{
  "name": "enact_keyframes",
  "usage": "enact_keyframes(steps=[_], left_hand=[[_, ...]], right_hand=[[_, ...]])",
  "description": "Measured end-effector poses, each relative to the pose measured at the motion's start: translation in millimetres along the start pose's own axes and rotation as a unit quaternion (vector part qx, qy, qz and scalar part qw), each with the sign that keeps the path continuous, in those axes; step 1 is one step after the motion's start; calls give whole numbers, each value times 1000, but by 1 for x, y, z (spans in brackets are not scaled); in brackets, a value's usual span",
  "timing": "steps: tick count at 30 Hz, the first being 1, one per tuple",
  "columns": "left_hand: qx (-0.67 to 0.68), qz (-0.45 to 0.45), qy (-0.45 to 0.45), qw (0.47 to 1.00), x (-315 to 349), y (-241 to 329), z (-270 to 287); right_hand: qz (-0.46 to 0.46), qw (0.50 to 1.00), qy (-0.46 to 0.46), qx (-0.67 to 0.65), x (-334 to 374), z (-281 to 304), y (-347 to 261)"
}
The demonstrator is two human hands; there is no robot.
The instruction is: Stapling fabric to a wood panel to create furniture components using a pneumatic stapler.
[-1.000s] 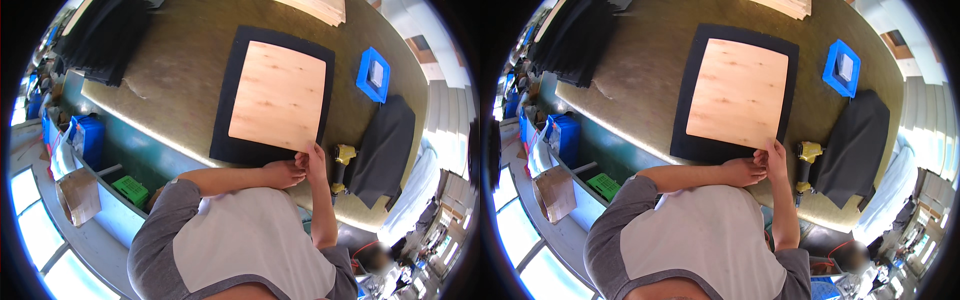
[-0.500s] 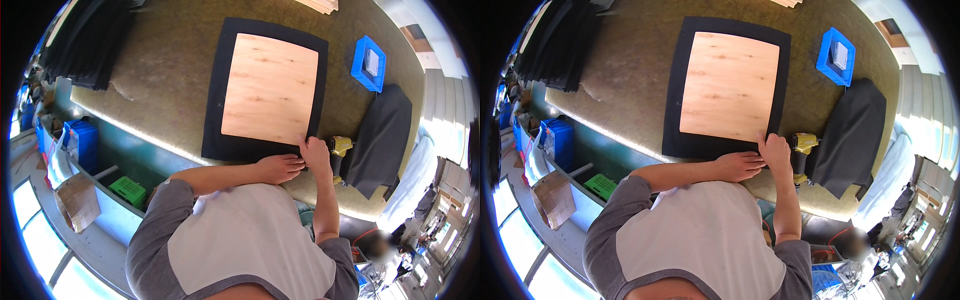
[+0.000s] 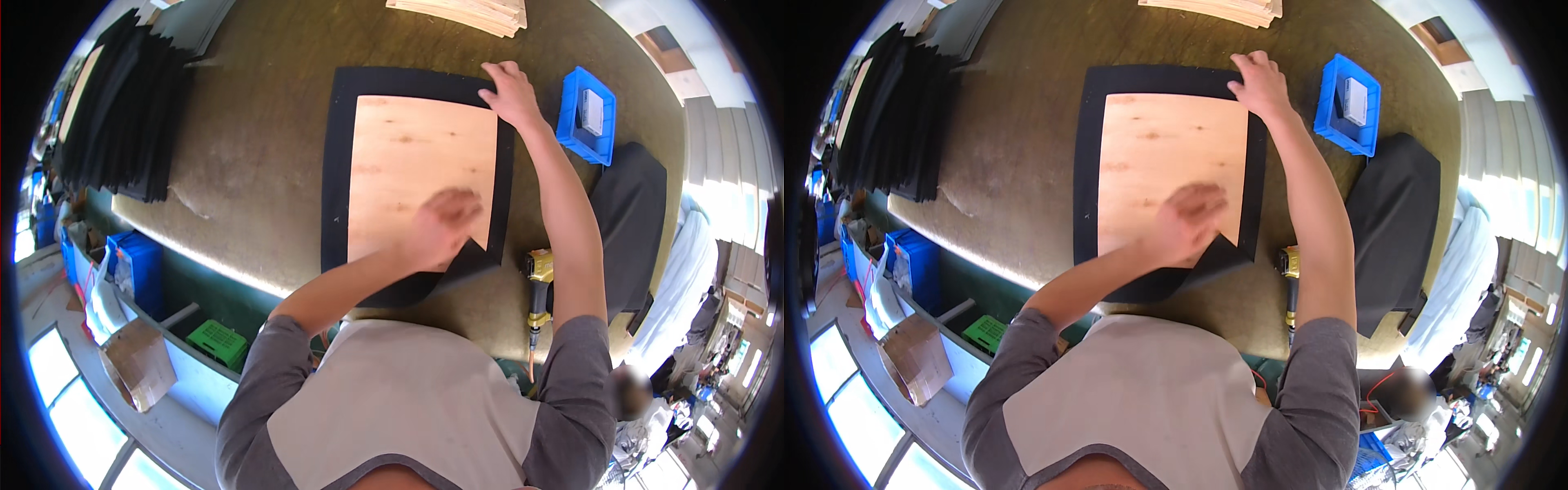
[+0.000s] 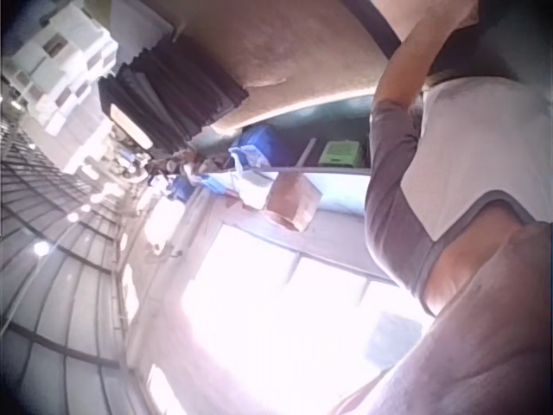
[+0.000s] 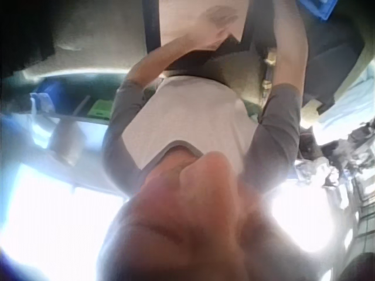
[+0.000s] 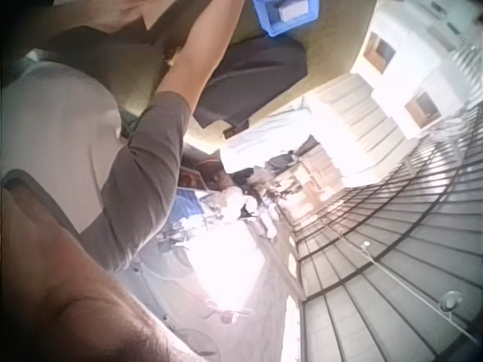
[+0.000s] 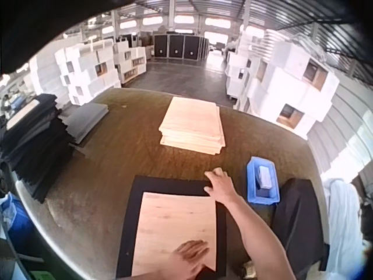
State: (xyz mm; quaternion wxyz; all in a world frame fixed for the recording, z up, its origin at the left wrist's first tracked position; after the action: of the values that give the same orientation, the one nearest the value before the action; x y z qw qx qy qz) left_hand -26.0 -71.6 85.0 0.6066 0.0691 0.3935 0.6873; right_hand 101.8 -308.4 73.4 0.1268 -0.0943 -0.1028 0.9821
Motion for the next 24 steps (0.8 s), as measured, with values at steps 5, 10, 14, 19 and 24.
enact_keyframes(steps=[5, 10, 14, 19, 24], left_hand=[[-93, 17, -23, 995, -20, -51, -7], [-248, 32, -7, 968, -19, -45, -4], [-278, -11, 33, 960, -61, -54, 9], [-198, 18, -66, 978, -70, -96, -23], [-220, 20, -45, 974, -60, -96, -12]], right_hand=[[25, 989, -142, 4, -25, -21, 13], [135, 985, -112, 7, 50, 5, -44], [155, 986, 33, 54, 105, 1, -51], [70, 997, -4, -31, 154, 35, -43], [-329, 941, 29, -69, 331, 89, -25]])
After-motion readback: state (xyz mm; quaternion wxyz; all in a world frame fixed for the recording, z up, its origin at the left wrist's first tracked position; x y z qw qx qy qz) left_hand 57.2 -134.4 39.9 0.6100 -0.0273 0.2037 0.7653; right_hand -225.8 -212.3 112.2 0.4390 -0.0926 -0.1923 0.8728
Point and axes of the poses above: each hand's wrist, its own x-axis away from the middle knuckle, its own z-axis out of the back of the hand, y = z × x, the point moved 10 cm from there along -x, towards the middle knuckle, and after that the axes turned 7 degrees about -y, right-handed, at the moved point
